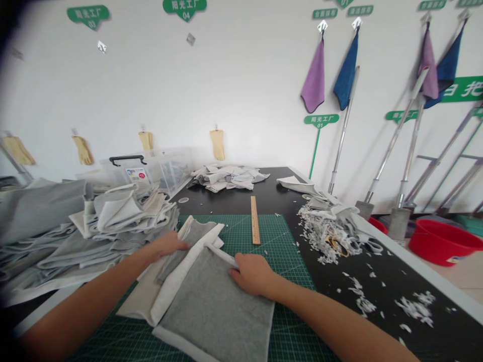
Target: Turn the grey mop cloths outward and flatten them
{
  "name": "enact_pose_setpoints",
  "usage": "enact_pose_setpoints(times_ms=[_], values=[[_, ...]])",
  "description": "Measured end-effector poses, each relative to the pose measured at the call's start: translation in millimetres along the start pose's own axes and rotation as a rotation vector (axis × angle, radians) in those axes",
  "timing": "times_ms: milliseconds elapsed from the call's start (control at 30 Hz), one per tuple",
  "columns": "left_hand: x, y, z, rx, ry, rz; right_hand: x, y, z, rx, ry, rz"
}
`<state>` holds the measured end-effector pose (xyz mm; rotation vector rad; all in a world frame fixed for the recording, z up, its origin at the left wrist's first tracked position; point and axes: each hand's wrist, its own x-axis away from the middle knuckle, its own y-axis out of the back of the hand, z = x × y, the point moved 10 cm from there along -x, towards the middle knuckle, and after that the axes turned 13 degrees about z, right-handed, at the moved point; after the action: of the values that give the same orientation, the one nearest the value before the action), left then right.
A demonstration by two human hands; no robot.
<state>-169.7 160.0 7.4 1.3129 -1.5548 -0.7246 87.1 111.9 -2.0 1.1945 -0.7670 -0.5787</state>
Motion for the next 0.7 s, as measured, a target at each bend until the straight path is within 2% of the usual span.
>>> enact_pose_setpoints(times_ms=[133, 300, 400, 467, 567, 633, 700], values=[[4.2, 8.7, -2.7, -0.044, -0.04, -0.001, -0.1, 1.0, 0.3, 0.002, -0.001, -0.007], [31.1, 48.4, -2.6, -0.181, 0.028, -0.211, -0.8, -0.8, 0.5, 0.0, 0.004, 0.001], [55.1, 68.8, -14.2, -0.271, 0.005, -0.306, -1.3, -2.6, -0.1, -0.002, 0.003, 0.004], [66.5, 74.4, -27.4, -0.22, -0.113, -0.291, -1.4, -2.5, 0.2, 0.009, 0.005, -0.008], [77.3, 75.1, -46.8, -0.04, -0.323, -0.186, -0.7, -1.1, 1.8, 0.027, 0.017, -0.029], [80.3, 74.6, -51.5, 0.083, -0.366, -0.111, -0.2, -0.7, 1.9, 0.029, 0.017, -0.031], [81.5, 75.5, -51.3, 0.191, -0.352, -0.048, 0.1, -1.0, 1.6, 0.025, 0.012, -0.028]])
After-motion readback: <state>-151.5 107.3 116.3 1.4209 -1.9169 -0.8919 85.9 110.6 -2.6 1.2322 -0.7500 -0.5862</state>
